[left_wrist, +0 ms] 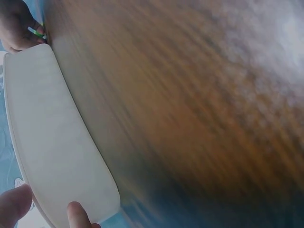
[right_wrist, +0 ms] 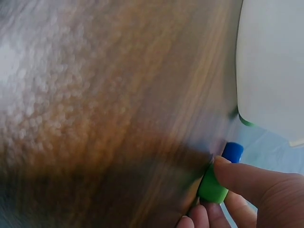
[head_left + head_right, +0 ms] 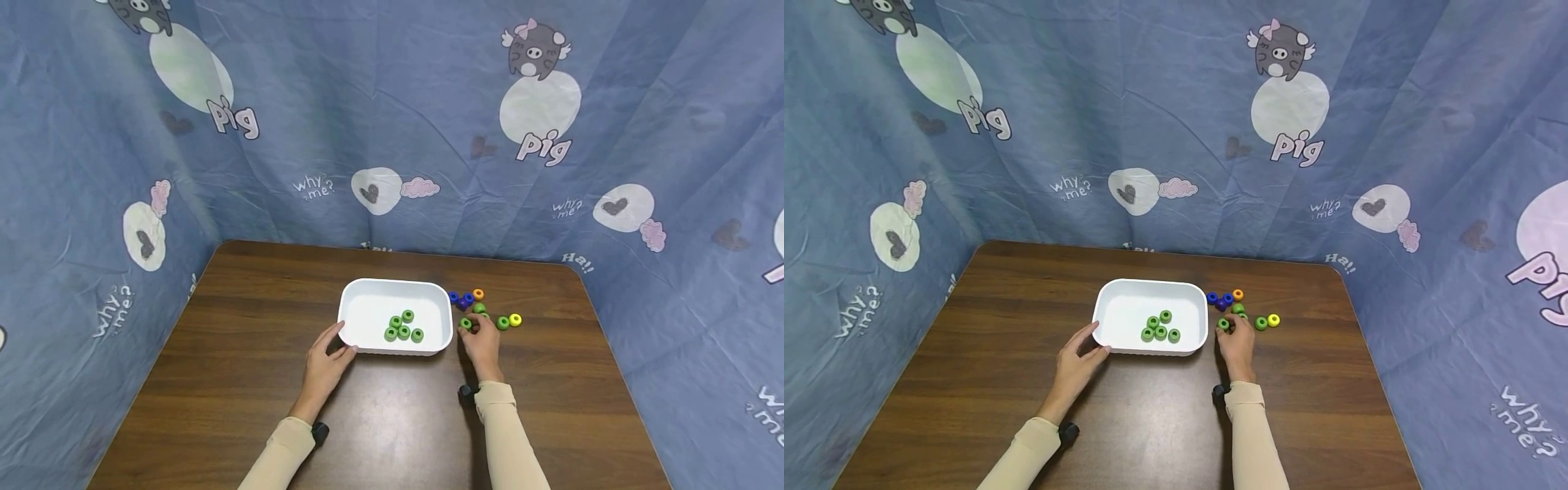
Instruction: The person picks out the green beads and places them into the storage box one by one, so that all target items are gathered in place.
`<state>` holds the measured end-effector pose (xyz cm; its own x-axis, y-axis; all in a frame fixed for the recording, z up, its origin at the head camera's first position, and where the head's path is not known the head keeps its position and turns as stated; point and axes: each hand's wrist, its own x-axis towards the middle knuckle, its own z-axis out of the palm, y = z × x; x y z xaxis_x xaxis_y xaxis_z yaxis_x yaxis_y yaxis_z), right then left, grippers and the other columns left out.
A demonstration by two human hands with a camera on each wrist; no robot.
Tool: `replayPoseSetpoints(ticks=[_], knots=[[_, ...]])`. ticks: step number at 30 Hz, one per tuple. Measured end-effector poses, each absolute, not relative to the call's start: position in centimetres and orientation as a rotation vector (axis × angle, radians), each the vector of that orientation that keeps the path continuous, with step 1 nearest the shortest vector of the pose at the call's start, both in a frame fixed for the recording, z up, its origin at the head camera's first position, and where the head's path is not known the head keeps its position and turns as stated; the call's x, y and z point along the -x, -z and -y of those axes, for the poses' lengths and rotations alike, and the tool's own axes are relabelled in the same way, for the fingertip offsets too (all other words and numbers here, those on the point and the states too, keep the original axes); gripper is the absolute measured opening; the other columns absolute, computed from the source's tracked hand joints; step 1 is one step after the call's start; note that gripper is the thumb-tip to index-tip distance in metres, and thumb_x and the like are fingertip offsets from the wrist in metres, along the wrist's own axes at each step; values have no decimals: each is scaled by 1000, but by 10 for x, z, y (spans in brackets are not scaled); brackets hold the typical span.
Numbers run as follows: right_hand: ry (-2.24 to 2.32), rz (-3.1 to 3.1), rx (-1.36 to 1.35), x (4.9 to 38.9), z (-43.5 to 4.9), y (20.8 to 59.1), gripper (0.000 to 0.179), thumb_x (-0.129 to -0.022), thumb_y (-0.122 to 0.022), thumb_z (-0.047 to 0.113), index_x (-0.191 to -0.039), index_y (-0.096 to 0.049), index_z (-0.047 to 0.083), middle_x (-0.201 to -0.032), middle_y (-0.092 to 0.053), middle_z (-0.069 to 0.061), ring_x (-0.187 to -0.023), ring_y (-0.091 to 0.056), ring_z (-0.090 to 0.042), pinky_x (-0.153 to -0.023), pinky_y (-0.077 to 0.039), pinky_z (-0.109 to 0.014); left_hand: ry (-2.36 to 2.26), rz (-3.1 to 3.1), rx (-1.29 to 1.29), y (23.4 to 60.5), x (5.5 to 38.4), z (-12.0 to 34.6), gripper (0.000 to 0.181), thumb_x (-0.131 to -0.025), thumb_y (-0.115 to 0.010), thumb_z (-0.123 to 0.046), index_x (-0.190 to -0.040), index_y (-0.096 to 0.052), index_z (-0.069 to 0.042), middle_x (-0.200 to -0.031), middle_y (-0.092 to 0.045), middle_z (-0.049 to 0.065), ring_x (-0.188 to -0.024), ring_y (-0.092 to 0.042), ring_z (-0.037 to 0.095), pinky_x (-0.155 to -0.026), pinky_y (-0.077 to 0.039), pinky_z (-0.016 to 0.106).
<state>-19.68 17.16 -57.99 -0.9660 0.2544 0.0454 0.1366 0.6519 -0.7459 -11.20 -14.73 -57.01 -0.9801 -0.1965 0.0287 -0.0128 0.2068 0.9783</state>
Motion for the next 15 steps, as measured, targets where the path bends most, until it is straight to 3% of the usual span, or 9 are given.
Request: replayPoseSetpoints(ticks=[6,15], knots=[[-1211,2720,327,196,-173,579,35,-82,-79,8,-115,-70,1,-114,-70,-21,-101,-67,-35,-89,-61,-48,1905,2314,-221,570,112,146,60,-87,-76,-5,-142,-54,-2,-153,-44,23,-138,-49,41,-103,-58,39],[-1217,2727,317,195,-174,579,35,-83,-79,13,-113,-70,0,-107,-72,-21,-97,-68,-34,-87,-61,-47,1902,2302,-236,572,113,147,59,-87,-75,-2,-142,-55,-2,-153,-44,22,-139,-49,38,-101,-59,32]])
